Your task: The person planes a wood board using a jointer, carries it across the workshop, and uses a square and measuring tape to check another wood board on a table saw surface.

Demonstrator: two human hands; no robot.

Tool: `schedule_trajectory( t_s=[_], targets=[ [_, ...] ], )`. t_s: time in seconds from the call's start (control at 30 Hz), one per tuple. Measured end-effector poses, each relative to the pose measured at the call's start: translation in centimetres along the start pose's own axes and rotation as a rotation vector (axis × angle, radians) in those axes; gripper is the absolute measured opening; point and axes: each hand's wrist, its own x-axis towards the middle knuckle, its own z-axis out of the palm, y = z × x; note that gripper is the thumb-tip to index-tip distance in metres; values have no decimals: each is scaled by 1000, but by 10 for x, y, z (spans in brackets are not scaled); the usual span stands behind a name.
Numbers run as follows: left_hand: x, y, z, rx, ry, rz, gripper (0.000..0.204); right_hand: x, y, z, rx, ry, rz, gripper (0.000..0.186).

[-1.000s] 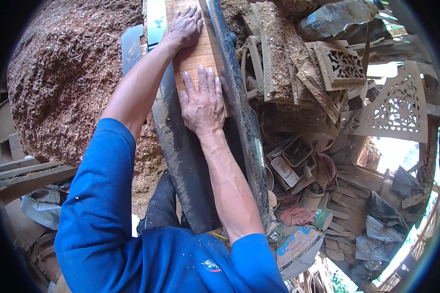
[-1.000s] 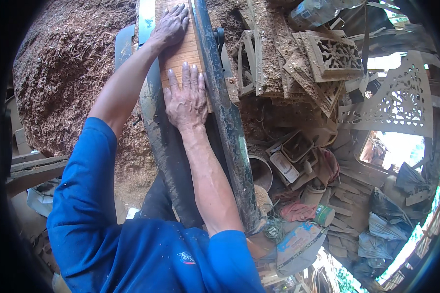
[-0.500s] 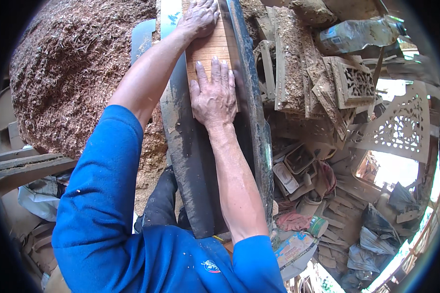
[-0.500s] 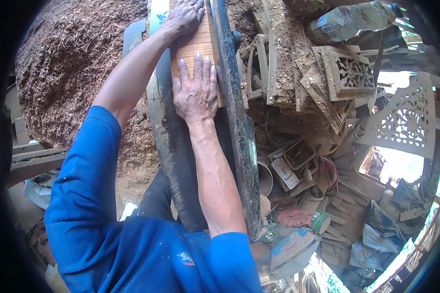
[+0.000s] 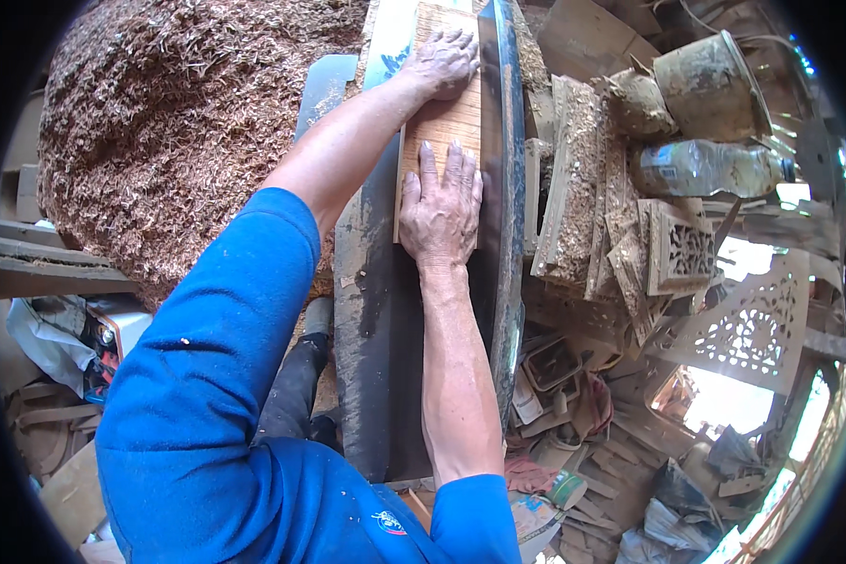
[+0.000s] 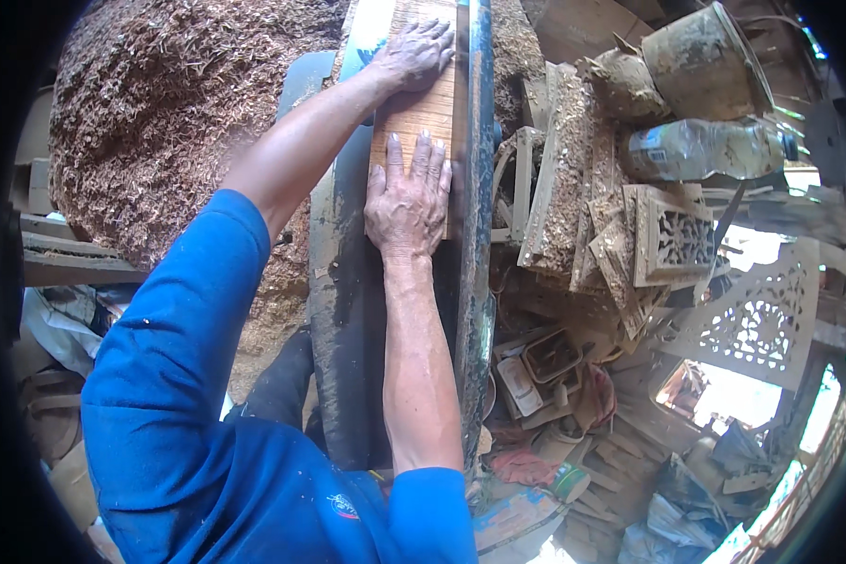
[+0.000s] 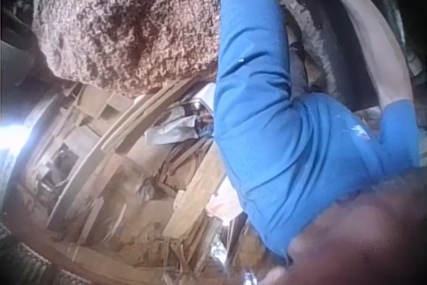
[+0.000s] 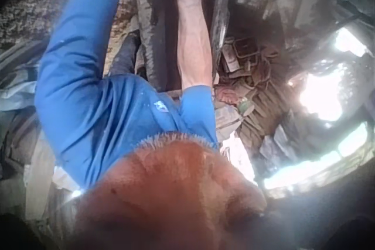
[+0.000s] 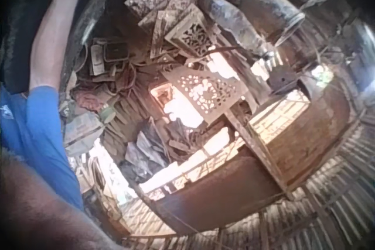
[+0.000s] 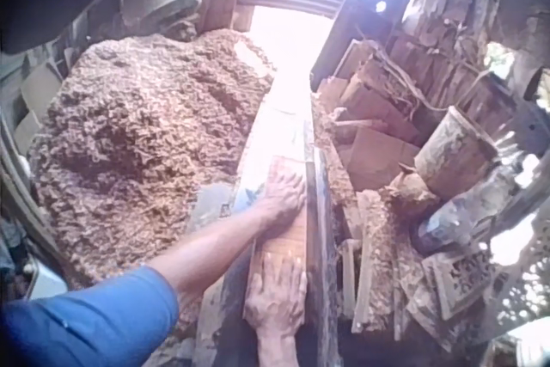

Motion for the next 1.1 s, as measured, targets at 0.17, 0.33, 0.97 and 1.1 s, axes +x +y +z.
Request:
schedule_trajectory(
  t_s=[0.17,0.33,0.97,1.1],
  targets=[
    [7,-15,-1,-67,44,7,52,15,-3,6,-1,-20,-12,50],
    [15,-22,1,-138,134,13,41,29,0,13,-36,-19,-35,50],
    [-17,-42,-4,-117,-65,204,56,80,11,41,-104,64,-115,48],
    [-19,-49,-1,-85,-56,206,56,84,7,44,-86,66,-122,48]
  ],
)
